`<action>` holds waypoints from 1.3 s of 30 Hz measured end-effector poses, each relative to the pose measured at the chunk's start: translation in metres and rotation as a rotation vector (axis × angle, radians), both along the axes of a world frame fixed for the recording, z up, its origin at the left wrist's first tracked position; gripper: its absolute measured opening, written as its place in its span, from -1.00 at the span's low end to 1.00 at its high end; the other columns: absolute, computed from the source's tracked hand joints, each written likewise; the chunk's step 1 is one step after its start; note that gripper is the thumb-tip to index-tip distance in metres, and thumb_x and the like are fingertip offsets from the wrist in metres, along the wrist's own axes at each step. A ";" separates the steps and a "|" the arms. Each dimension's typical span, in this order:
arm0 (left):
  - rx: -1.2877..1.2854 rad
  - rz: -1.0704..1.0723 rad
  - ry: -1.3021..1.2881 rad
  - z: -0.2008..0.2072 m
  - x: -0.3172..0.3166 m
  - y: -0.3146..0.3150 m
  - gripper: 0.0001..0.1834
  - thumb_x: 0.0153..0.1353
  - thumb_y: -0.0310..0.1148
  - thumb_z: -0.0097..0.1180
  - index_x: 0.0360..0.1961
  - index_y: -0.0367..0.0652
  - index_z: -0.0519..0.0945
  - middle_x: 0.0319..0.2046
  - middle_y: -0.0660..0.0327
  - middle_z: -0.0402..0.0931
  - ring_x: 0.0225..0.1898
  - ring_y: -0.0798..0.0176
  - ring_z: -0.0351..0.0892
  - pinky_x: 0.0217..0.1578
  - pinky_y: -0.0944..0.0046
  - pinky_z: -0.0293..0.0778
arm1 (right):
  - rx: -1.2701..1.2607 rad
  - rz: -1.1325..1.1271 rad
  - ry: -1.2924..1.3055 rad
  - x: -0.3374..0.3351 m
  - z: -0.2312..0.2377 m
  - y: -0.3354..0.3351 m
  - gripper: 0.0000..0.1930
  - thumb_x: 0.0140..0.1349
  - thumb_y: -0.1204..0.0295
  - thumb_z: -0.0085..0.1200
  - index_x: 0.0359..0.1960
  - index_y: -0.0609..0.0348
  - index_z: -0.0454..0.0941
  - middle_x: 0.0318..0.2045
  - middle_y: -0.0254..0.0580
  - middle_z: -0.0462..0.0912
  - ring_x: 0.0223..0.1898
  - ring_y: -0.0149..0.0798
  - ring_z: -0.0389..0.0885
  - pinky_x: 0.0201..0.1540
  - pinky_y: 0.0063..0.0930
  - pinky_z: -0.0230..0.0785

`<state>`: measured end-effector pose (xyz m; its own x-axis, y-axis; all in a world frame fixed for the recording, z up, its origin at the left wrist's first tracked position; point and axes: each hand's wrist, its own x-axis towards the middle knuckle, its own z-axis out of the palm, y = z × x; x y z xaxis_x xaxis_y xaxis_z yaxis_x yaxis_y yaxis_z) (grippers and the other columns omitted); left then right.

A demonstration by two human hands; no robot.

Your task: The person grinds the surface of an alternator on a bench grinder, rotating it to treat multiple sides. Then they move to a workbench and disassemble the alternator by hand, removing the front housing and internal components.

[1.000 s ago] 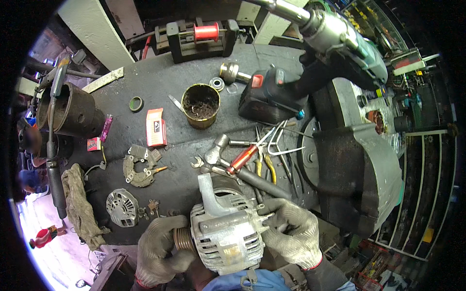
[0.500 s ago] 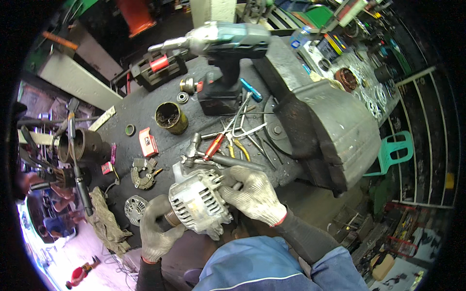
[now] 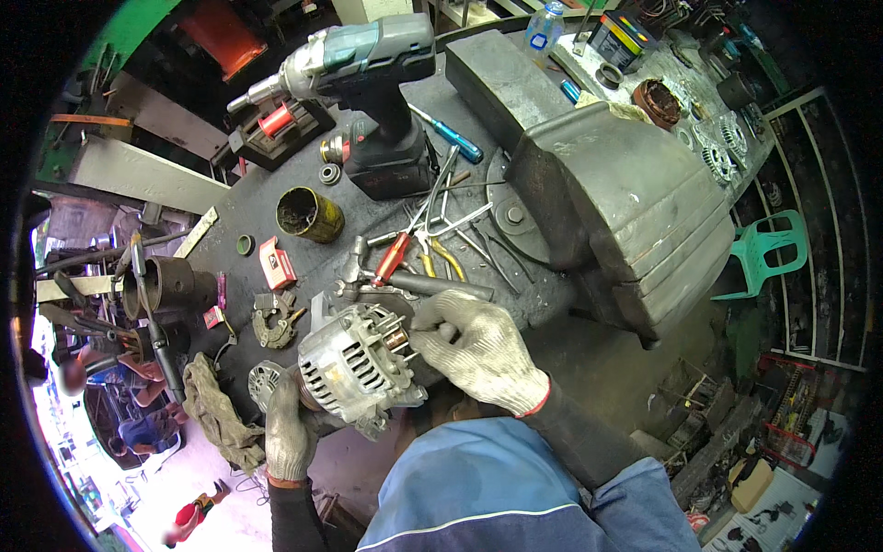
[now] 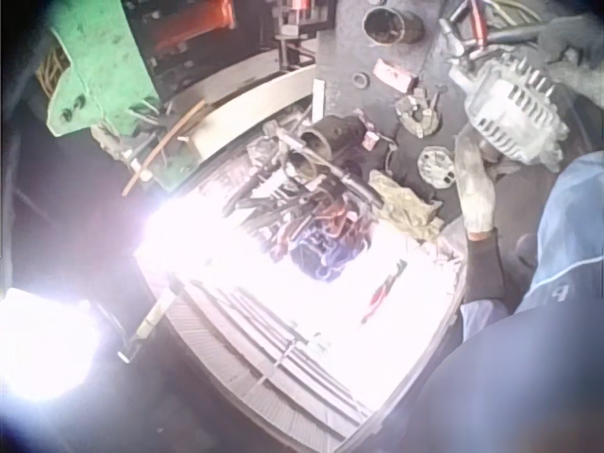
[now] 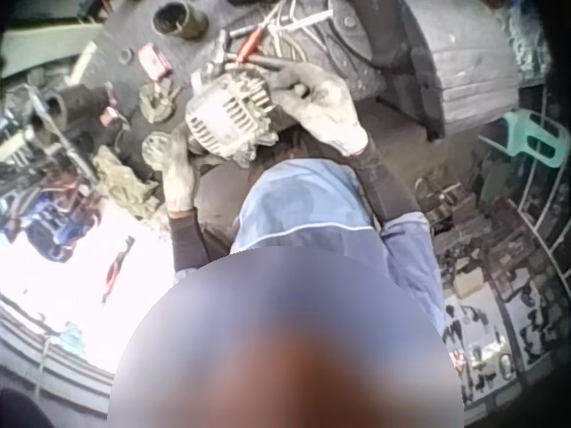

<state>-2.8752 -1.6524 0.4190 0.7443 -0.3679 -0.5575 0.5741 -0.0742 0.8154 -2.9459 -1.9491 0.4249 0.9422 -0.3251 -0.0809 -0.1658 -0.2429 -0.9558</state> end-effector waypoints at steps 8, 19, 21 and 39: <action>-0.051 -0.002 0.069 0.002 0.009 -0.005 -0.36 0.51 0.05 0.19 0.25 -0.38 0.49 -0.16 0.10 0.69 -0.39 0.30 0.73 -0.48 0.25 0.75 | -0.058 0.148 0.071 0.012 -0.007 -0.001 -0.84 0.19 0.40 0.32 -0.22 0.16 0.73 -0.44 -0.10 0.63 -0.44 -0.18 0.62 -0.31 -0.26 0.49; 0.252 -0.160 -0.408 -0.004 0.007 0.004 -0.41 0.16 -0.49 0.46 0.21 -0.28 0.52 0.05 0.05 0.64 0.05 0.21 0.68 0.05 0.18 0.64 | -0.105 0.214 -0.007 0.019 -0.005 -0.001 -0.87 0.20 0.51 0.33 -0.26 0.27 0.69 -0.29 -0.15 0.74 -0.40 -0.42 0.60 -0.30 -0.46 0.49; 0.202 -0.168 -0.573 -0.013 0.003 0.001 -0.35 0.06 -0.55 0.51 0.19 -0.23 0.51 0.10 0.05 0.59 0.13 0.17 0.65 0.17 0.11 0.57 | -0.085 0.267 0.072 0.021 -0.005 -0.003 -0.85 0.22 0.49 0.31 -0.21 0.28 0.71 -0.33 -0.17 0.73 -0.41 -0.43 0.61 -0.31 -0.46 0.49; -0.032 -0.134 -0.693 -0.006 0.004 -0.004 -0.38 0.06 -0.65 0.41 0.19 -0.30 0.50 0.14 0.13 0.49 0.13 0.20 0.56 0.10 0.20 0.58 | -0.091 0.260 0.076 0.020 -0.006 0.002 -0.82 0.25 0.36 0.25 -0.29 0.23 0.59 -0.43 -0.06 0.65 -0.43 -0.12 0.67 -0.32 -0.18 0.49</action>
